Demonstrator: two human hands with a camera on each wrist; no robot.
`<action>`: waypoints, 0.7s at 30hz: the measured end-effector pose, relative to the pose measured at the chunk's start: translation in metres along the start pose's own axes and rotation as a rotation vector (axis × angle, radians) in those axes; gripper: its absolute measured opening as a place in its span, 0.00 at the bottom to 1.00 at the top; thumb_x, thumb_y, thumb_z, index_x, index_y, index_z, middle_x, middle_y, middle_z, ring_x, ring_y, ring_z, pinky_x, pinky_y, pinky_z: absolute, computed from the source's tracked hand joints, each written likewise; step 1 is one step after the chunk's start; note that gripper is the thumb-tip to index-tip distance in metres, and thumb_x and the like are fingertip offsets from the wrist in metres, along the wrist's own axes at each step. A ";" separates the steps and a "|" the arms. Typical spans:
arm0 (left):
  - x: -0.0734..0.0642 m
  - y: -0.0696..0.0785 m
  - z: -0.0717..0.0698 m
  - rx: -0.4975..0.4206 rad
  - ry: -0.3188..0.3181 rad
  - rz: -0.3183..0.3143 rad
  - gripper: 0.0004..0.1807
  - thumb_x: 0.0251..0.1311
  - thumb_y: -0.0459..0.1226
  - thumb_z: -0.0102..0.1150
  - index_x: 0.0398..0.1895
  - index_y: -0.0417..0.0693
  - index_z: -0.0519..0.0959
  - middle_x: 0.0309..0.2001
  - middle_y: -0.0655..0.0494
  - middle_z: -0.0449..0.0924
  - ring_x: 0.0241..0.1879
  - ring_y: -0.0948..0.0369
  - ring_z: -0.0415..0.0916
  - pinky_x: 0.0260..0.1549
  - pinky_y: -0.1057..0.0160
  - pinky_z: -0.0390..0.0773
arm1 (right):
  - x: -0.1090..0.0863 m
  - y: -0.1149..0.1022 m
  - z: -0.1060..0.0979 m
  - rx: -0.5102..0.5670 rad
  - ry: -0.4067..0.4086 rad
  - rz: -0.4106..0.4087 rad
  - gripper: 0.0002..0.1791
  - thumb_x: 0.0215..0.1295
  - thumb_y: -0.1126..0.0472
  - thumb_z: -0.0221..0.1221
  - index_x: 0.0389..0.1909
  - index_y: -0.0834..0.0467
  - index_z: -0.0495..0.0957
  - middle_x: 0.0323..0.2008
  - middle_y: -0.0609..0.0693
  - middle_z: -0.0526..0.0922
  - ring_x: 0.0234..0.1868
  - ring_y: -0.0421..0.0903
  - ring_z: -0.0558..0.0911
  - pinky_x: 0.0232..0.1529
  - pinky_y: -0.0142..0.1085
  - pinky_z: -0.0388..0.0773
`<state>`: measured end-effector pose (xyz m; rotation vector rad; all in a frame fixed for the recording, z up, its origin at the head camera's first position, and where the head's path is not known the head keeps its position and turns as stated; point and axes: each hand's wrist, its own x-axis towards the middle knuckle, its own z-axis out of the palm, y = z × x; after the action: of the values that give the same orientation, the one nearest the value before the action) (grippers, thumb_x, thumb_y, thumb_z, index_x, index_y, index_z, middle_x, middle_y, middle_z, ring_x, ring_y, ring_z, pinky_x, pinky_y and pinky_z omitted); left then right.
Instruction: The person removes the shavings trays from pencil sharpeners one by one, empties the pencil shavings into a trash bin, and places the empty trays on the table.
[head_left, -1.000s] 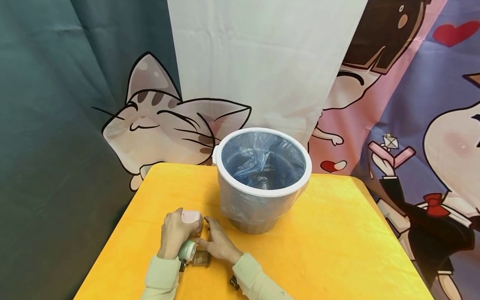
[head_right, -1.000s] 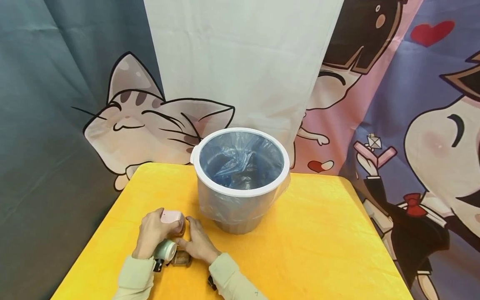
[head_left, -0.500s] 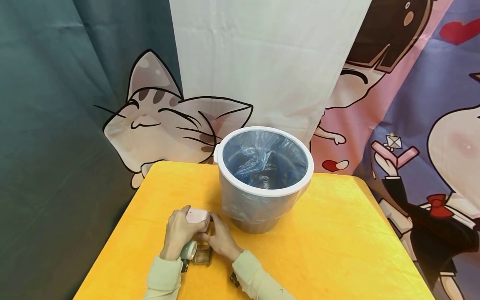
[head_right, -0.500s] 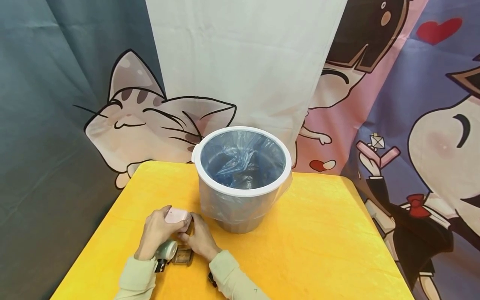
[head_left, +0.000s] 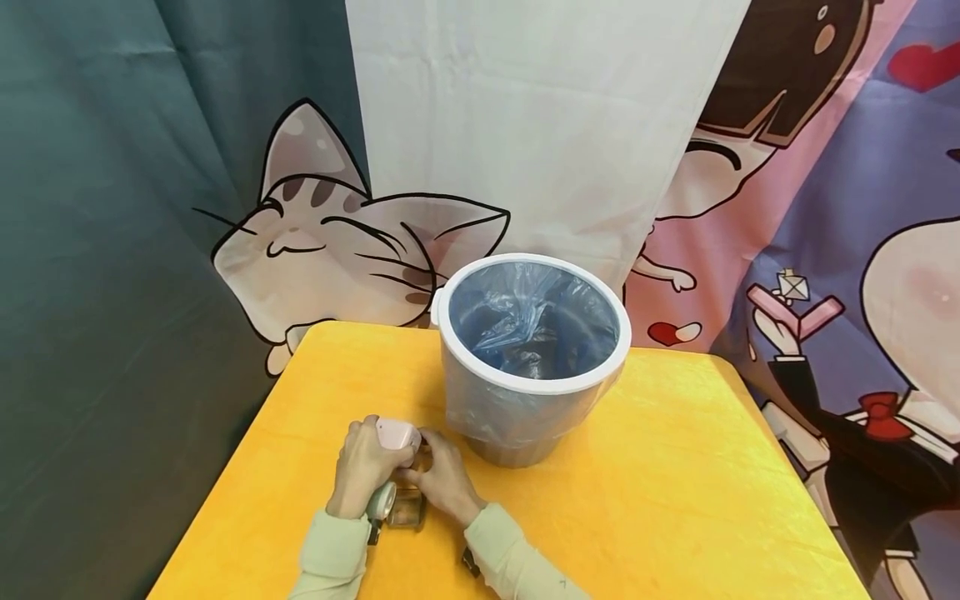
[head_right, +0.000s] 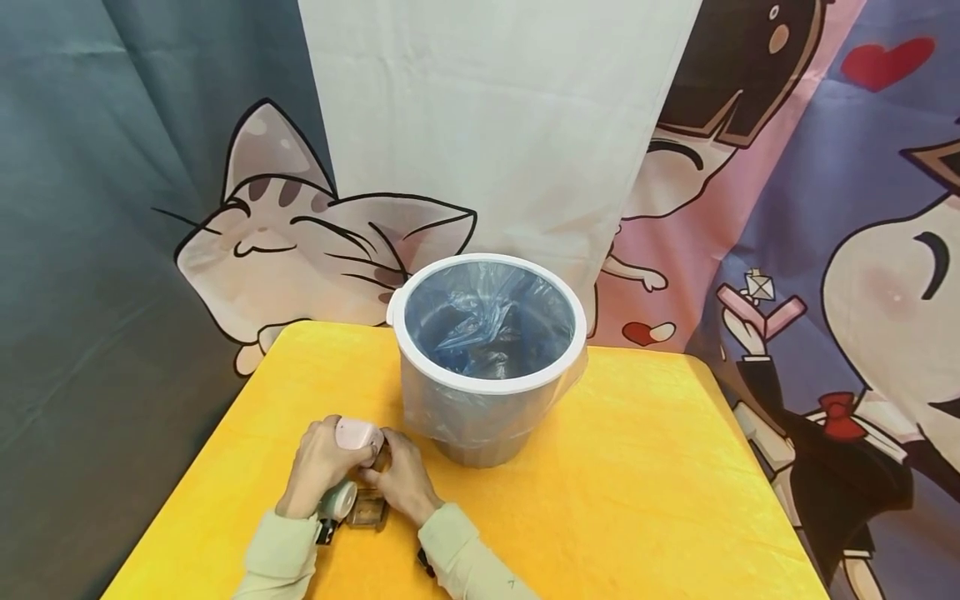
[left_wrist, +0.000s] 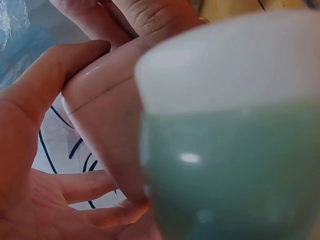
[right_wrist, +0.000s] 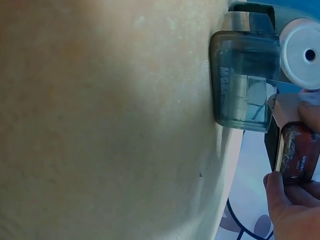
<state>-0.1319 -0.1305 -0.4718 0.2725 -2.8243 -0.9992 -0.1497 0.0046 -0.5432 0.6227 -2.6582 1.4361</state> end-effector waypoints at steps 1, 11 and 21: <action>0.000 0.000 0.000 0.001 0.001 -0.001 0.41 0.35 0.48 0.68 0.51 0.29 0.70 0.35 0.39 0.71 0.27 0.50 0.71 0.20 0.57 0.72 | 0.000 0.000 0.000 -0.014 -0.002 -0.005 0.30 0.48 0.54 0.68 0.54 0.53 0.71 0.47 0.44 0.78 0.48 0.41 0.76 0.51 0.35 0.73; 0.005 -0.004 0.002 -0.027 -0.006 -0.014 0.39 0.33 0.47 0.70 0.50 0.32 0.71 0.34 0.41 0.72 0.29 0.51 0.70 0.20 0.57 0.71 | 0.001 -0.001 -0.005 -0.059 -0.009 -0.031 0.28 0.48 0.54 0.69 0.51 0.56 0.74 0.46 0.48 0.80 0.47 0.45 0.78 0.50 0.35 0.74; 0.005 -0.009 0.003 -0.027 0.002 -0.021 0.40 0.34 0.45 0.70 0.51 0.30 0.70 0.35 0.38 0.71 0.30 0.49 0.71 0.21 0.57 0.72 | -0.001 -0.002 -0.007 -0.070 -0.042 0.003 0.29 0.46 0.55 0.70 0.50 0.61 0.74 0.42 0.52 0.81 0.40 0.45 0.79 0.41 0.30 0.76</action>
<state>-0.1365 -0.1367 -0.4801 0.3009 -2.8100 -1.0402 -0.1487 0.0098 -0.5381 0.6499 -2.7287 1.3391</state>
